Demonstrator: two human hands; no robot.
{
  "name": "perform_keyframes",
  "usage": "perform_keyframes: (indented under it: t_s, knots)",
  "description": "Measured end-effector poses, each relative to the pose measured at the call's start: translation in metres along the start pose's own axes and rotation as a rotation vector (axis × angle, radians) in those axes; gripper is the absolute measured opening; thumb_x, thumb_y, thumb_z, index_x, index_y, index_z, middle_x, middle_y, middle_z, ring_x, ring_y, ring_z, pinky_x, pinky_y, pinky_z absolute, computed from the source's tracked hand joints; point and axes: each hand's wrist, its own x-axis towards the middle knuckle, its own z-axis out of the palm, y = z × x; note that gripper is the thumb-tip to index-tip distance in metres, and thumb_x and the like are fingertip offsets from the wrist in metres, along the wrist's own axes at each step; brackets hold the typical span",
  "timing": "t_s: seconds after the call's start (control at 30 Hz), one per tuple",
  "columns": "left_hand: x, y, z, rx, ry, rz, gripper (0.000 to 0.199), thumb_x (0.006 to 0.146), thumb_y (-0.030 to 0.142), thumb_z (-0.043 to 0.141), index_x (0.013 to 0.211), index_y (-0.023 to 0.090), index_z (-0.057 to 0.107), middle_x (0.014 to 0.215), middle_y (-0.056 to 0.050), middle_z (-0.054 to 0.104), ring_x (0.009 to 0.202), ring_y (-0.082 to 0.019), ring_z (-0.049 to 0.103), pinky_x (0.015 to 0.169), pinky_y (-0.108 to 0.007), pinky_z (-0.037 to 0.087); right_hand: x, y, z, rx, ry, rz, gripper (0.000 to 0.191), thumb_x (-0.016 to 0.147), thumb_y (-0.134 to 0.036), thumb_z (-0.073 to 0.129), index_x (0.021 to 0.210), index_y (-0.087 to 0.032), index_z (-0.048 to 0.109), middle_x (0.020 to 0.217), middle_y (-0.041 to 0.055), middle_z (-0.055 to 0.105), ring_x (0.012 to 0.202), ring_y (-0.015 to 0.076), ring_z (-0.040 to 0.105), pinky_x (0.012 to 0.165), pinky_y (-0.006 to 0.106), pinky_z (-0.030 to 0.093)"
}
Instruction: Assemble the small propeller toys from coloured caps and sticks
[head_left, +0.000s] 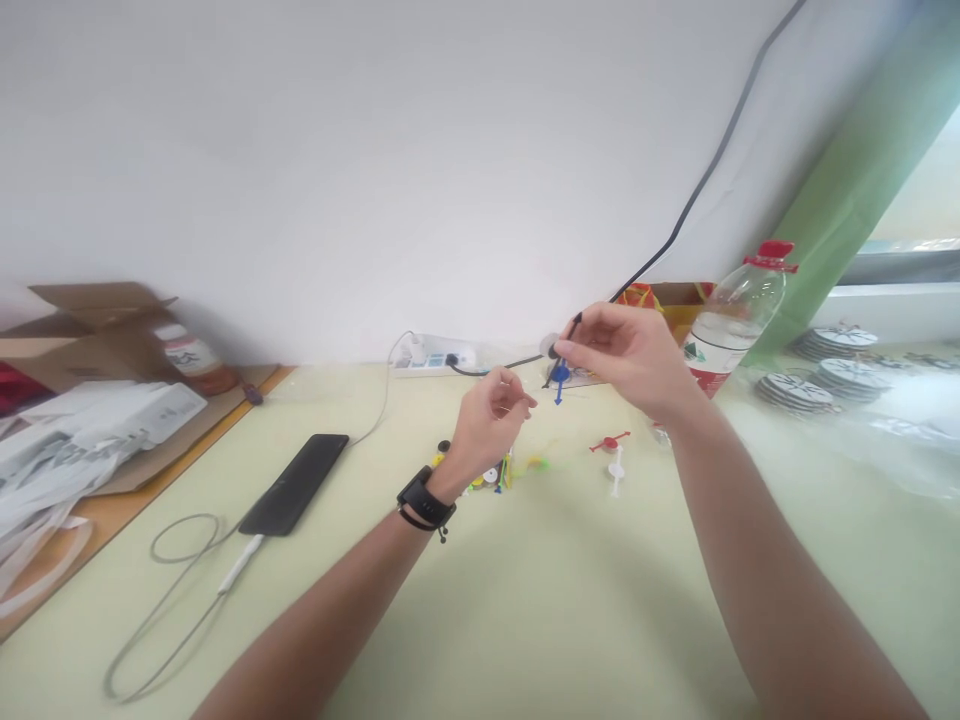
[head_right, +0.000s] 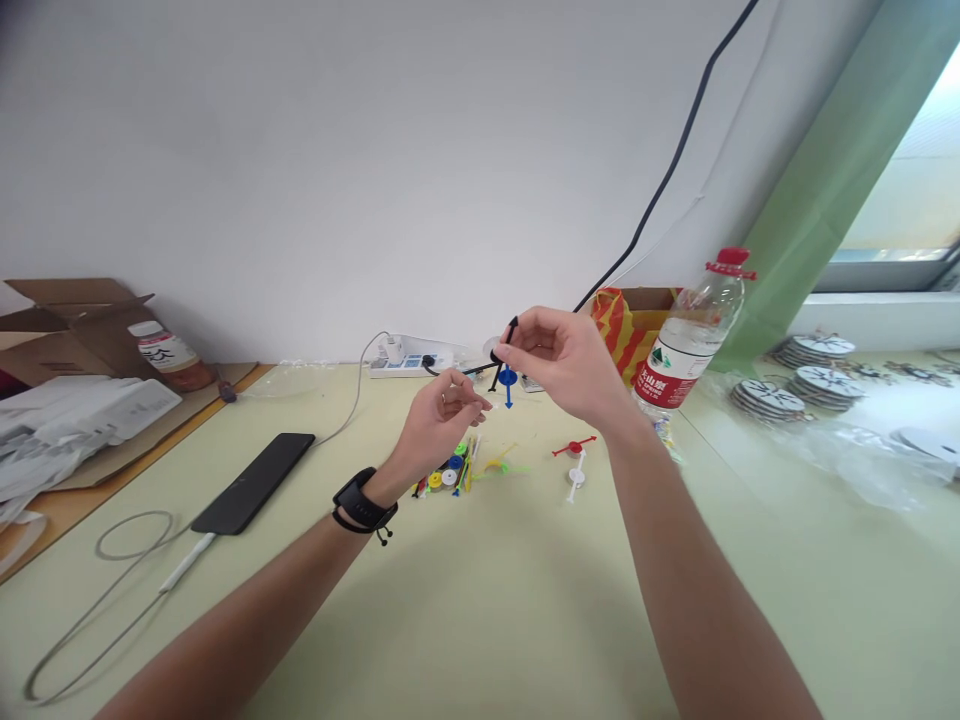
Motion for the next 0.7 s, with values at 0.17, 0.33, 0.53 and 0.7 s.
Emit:
perform_keyframes:
  t_s: [0.17,0.33,0.53,0.7]
  knots:
    - [-0.001,0.001,0.001,0.063,0.036,-0.011,0.013,0.084,0.016,0.058,0.090,0.022,0.049,0.097,-0.004,0.072,0.078,-0.018,0.074,0.073,-0.032,0.057,0.000,0.004,-0.001,-0.108,-0.144,0.007,0.042,0.081,-0.062,0.077,0.081,-0.022,0.067,0.082,0.0059,0.072,0.081,0.0239,0.069,0.075,0.038,0.058]
    - [-0.001,0.001,0.000,0.106,0.040,0.027,0.009,0.082,0.015,0.058,0.088,0.021,0.057,0.095,-0.004,0.073,0.080,-0.019,0.074,0.074,-0.033,0.058,-0.001,0.002,-0.009,-0.150,-0.230,0.040,0.036,0.081,-0.057,0.079,0.079,-0.023,0.069,0.083,0.0054,0.074,0.080,0.0231,0.070,0.074,0.036,0.057]
    - [-0.001,0.002,-0.002,0.296,0.022,0.137,0.020,0.083,0.014,0.060,0.094,0.020,0.076,0.099,-0.007,0.077,0.081,-0.021,0.074,0.075,-0.033,0.060,-0.002,0.005,-0.006,-0.268,-0.284,0.040,0.026,0.086,-0.048,0.074,0.080,-0.023,0.072,0.082,0.0040,0.075,0.080,0.0227,0.070,0.071,0.034,0.055]
    - [-0.002,0.002,-0.003,0.361,0.026,0.153,0.029,0.084,0.014,0.060,0.107,0.019,0.077,0.110,-0.007,0.076,0.082,-0.018,0.074,0.074,-0.030,0.062,-0.003,0.001,-0.007,-0.298,-0.291,0.021,0.023,0.087,-0.044,0.072,0.082,-0.021,0.073,0.083,0.0038,0.075,0.080,0.0217,0.069,0.071,0.033,0.054]
